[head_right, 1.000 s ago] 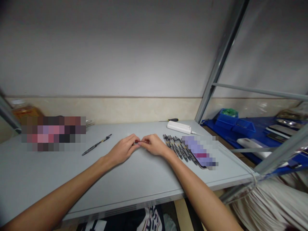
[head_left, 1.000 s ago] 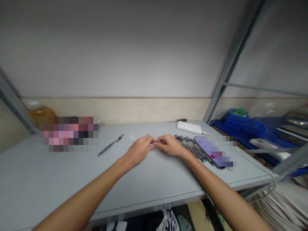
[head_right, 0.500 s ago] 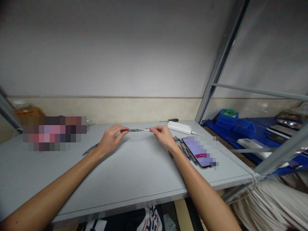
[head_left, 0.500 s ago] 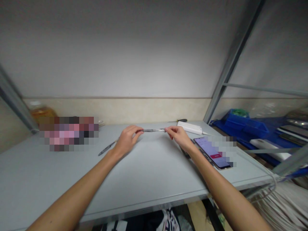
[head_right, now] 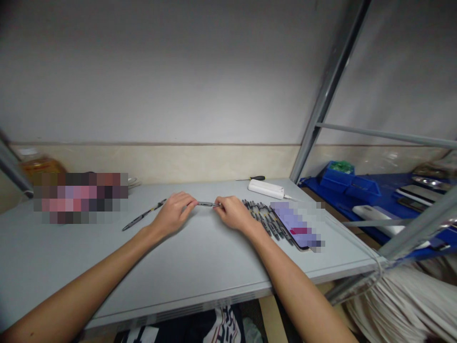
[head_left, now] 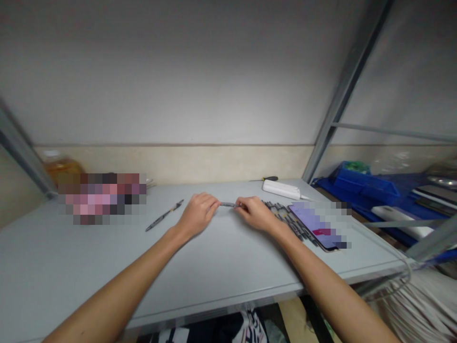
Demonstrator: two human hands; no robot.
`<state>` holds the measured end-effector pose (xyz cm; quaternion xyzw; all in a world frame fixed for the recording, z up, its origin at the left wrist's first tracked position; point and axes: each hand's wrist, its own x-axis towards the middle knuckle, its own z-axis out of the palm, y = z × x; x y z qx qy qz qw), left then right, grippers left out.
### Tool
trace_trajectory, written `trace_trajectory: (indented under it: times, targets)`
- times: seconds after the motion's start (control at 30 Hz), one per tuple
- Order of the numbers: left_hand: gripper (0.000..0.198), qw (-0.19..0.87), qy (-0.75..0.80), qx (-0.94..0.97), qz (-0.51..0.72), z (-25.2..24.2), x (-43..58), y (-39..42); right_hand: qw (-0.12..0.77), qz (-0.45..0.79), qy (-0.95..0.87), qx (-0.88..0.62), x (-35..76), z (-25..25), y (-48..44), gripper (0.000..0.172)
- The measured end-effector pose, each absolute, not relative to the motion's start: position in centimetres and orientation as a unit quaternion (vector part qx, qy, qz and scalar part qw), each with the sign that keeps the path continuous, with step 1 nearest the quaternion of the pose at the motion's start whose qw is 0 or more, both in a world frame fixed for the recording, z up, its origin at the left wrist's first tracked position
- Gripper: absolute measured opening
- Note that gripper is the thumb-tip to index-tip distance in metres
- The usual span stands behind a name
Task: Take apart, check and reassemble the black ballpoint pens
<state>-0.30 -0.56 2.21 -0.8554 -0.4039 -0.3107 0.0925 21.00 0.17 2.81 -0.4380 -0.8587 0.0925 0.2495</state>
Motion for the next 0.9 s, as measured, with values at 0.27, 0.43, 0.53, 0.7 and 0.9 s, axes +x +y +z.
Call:
trace_trajectory:
  times: [0.27,0.43,0.53,0.7,0.9]
  targets:
    - [0.038,0.284,-0.334,-0.863,-0.251,2.7,1.6,-2.4,0.228,0.304,-0.805,-0.456,20.4,3.4,0.0,0.035]
    - [0.020,0.322,-0.322,-0.862,-0.224,1.8,2.1,-2.2,0.135,0.597,-0.704,-0.361,20.4,3.4,-0.5,0.038]
    - [0.011,0.333,-0.328,-0.858,-0.214,1.3,2.1,-1.8,0.102,0.657,-0.670,-0.330,20.0,2.9,-0.9,0.040]
    - [0.016,0.283,-0.379,-0.863,-0.181,0.8,2.0,-1.5,0.121,0.536,-0.733,-0.401,18.6,2.4,-1.6,0.032]
    - [0.019,0.182,-0.458,-0.857,-0.150,1.8,2.6,-2.0,0.150,0.210,-0.868,-0.425,17.7,2.1,-2.2,0.028]
